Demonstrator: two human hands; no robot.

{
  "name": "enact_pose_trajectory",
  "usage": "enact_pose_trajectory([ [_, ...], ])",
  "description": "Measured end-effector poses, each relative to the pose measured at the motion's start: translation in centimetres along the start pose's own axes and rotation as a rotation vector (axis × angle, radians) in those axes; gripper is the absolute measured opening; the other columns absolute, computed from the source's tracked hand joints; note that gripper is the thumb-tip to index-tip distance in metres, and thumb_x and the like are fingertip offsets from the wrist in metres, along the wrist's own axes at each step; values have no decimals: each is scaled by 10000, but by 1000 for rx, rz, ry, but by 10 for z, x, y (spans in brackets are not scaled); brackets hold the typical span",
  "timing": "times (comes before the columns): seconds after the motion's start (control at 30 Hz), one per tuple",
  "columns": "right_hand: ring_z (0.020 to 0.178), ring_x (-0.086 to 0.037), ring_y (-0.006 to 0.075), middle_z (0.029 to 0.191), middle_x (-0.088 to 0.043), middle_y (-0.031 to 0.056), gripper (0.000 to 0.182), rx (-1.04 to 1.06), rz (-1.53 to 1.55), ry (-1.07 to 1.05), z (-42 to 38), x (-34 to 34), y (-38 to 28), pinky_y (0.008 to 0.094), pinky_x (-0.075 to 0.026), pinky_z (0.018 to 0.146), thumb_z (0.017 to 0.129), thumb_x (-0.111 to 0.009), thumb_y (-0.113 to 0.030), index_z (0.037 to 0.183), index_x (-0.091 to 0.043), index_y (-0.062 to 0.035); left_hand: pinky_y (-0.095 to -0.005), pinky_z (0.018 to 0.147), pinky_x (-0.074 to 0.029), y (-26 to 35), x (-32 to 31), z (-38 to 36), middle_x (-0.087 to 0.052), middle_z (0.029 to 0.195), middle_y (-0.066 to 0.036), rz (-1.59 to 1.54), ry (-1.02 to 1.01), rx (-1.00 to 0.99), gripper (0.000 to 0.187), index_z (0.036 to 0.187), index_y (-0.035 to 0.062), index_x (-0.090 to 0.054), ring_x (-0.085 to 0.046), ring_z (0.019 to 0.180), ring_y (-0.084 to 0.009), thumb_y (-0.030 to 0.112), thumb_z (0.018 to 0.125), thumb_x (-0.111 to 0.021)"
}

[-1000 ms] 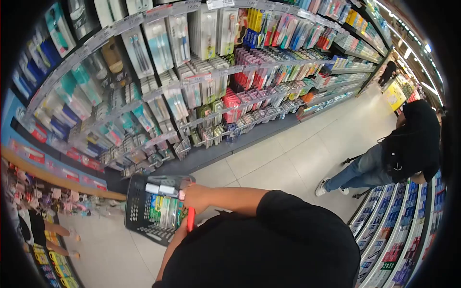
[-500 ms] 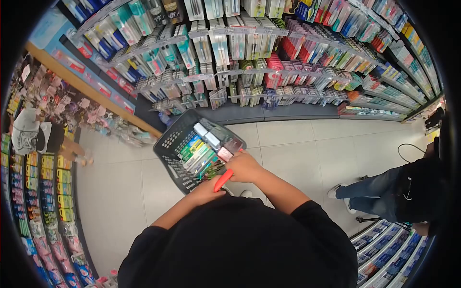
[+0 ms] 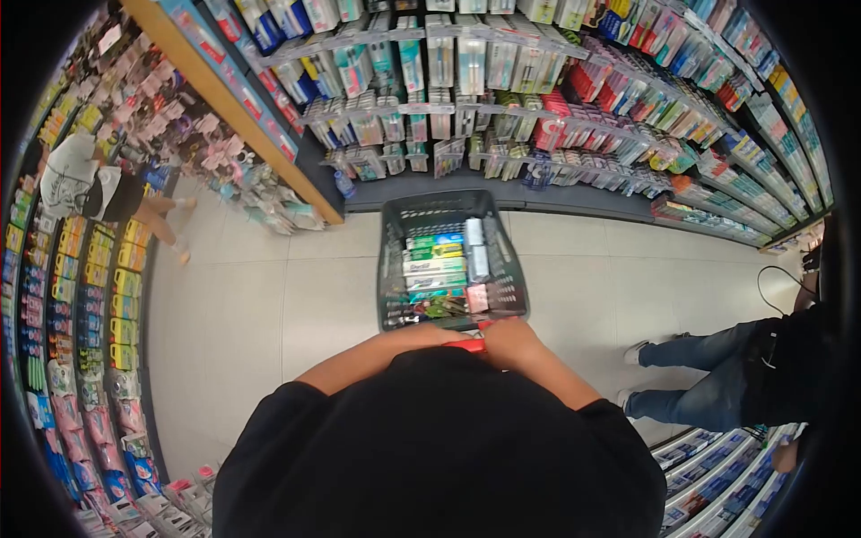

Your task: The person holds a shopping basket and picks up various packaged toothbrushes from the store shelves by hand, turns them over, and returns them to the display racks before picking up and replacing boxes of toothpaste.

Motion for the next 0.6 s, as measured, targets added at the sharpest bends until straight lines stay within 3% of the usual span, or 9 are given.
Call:
enact_pose_trajectory([
  [0.07, 772, -640, 310, 789, -660, 140, 406, -25, -28, -126, -1, 6, -22, 416, -498, 687, 759, -627, -441, 806, -645, -38, -388, 846, -459, 0, 1, -16, -627, 1097, -127, 237, -2, 107, 421, 1239, 215, -538, -605, 975, -335, 388, 856, -555],
  [0.1, 759, -643, 305, 764, -659, 130, 419, -33, 30, -171, 7, -10, -24, 403, -501, 670, 769, -615, -454, 774, -651, -36, -443, 708, -476, -1, 6, -25, -655, 928, -149, 348, 127, 49, 332, 1091, 207, -617, -627, 821, -353, 358, 797, -587],
  [0.2, 780, -625, 341, 798, -651, 171, 433, 74, 386, -222, 16, -24, -48, 417, -483, 707, 757, -614, -478, 762, -681, -50, -428, 670, -445, -27, 5, -48, -644, 789, -86, 790, 359, -10, 270, 980, 171, -631, -627, 756, -293, 259, 725, -633],
  [0.23, 786, -612, 362, 806, -642, 182, 429, -9, 519, -200, 20, -27, -59, 424, -472, 723, 757, -617, -471, 780, -667, -45, -403, 638, -418, -31, 13, -64, -612, 720, -56, 880, 550, -140, 169, 821, 142, -616, -616, 704, -249, 221, 677, -657],
  [0.37, 774, -605, 379, 795, -628, 193, 361, -210, 474, 243, 2, -11, -84, 452, -467, 700, 767, -639, -391, 821, -622, -35, -399, 705, -388, -39, 27, -73, -607, 752, -68, 932, 677, -57, 115, 775, 127, -639, -599, 787, -247, 175, 671, -644],
  [0.47, 763, -604, 387, 791, -627, 198, 336, -300, 510, 445, -5, 3, -105, 459, -468, 686, 765, -657, -361, 818, -610, -33, -420, 720, -380, -40, 42, -77, -601, 813, -79, 971, 725, 21, 122, 797, 115, -653, -573, 857, -266, 161, 687, -626],
  [0.6, 735, -602, 403, 761, -615, 221, 353, -312, 491, 479, -6, -4, -105, 464, -470, 667, 773, -652, -354, 861, -596, -17, -458, 724, -400, -29, 41, -79, -586, 883, -96, 968, 891, 83, 135, 830, 106, -659, -537, 933, -285, 152, 718, -599],
])
Point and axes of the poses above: each hand's wrist, its own z-axis towards the middle knuckle, its own x-axis out of the back of the hand, y = z × x, the point moved 7 cm from there along z, towards the middle knuckle
